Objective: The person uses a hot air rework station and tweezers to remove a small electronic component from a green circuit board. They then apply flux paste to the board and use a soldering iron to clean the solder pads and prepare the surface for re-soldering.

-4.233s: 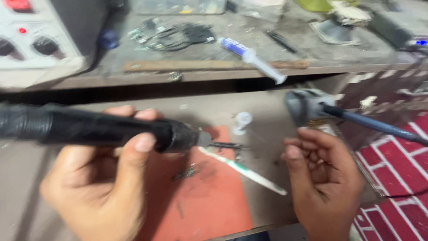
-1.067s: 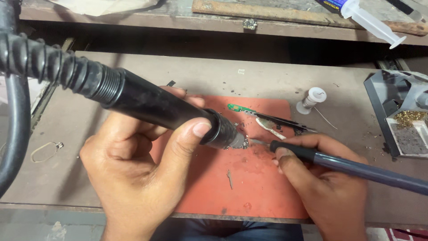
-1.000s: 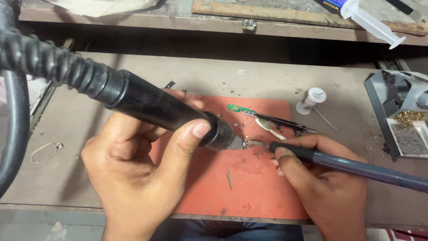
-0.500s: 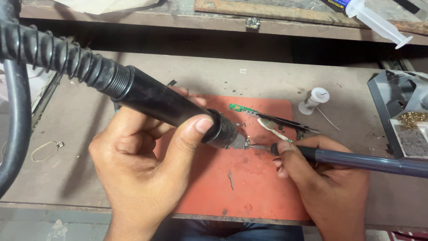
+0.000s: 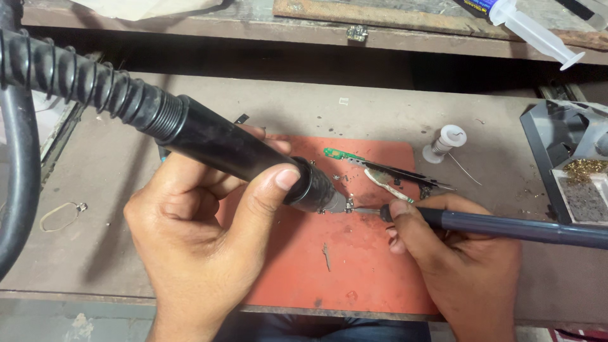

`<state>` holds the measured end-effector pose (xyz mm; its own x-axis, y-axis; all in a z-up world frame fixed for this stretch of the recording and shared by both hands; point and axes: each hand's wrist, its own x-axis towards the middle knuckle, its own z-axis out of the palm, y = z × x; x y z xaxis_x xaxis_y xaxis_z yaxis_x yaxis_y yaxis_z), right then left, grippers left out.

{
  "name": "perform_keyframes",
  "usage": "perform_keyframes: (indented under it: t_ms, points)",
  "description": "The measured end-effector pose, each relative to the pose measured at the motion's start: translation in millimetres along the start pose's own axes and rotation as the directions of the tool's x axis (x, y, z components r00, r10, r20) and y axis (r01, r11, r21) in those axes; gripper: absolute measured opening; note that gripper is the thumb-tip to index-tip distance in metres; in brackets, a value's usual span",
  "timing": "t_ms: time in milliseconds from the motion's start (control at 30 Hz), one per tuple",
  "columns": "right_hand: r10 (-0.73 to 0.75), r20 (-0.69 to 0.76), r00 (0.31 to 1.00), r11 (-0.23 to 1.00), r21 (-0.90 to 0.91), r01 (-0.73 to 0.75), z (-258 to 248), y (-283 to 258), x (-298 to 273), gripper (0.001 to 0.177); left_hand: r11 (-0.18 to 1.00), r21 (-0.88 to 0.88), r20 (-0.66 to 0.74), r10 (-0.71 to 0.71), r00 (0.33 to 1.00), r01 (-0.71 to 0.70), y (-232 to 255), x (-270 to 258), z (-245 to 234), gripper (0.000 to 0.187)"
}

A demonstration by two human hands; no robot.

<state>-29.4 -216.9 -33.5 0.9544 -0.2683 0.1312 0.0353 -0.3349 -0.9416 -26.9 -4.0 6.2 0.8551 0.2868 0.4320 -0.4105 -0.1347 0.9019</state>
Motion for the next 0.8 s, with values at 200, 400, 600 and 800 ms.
perform_keyframes:
  t_ms: [200,400,600,800]
  points:
    - [-0.036,0.019,0.999,0.999,0.009,0.035,0.0,-0.2,0.1,0.010,1.000,0.016,0.010,0.013,1.000,-0.013,-4.1,-1.8,-3.0,0.026]
    - [-0.021,0.018,1.000,0.999,0.030,0.021,0.3,-0.2,-0.6,0.012,0.999,-0.043,0.001,-0.008,1.000,0.009,-2.6,-1.2,-2.4,0.025]
    - [-0.022,0.020,1.000,1.000,0.015,0.022,0.1,-1.6,-1.0,0.012,0.999,-0.022,0.017,0.023,1.000,-0.022,-4.9,-3.6,-3.9,0.025]
    - [-0.026,-0.004,1.000,0.999,-0.035,0.026,1.5,-3.1,-1.7,0.012,0.999,0.010,0.023,0.030,0.999,-0.031,-5.3,-3.5,-4.7,0.025]
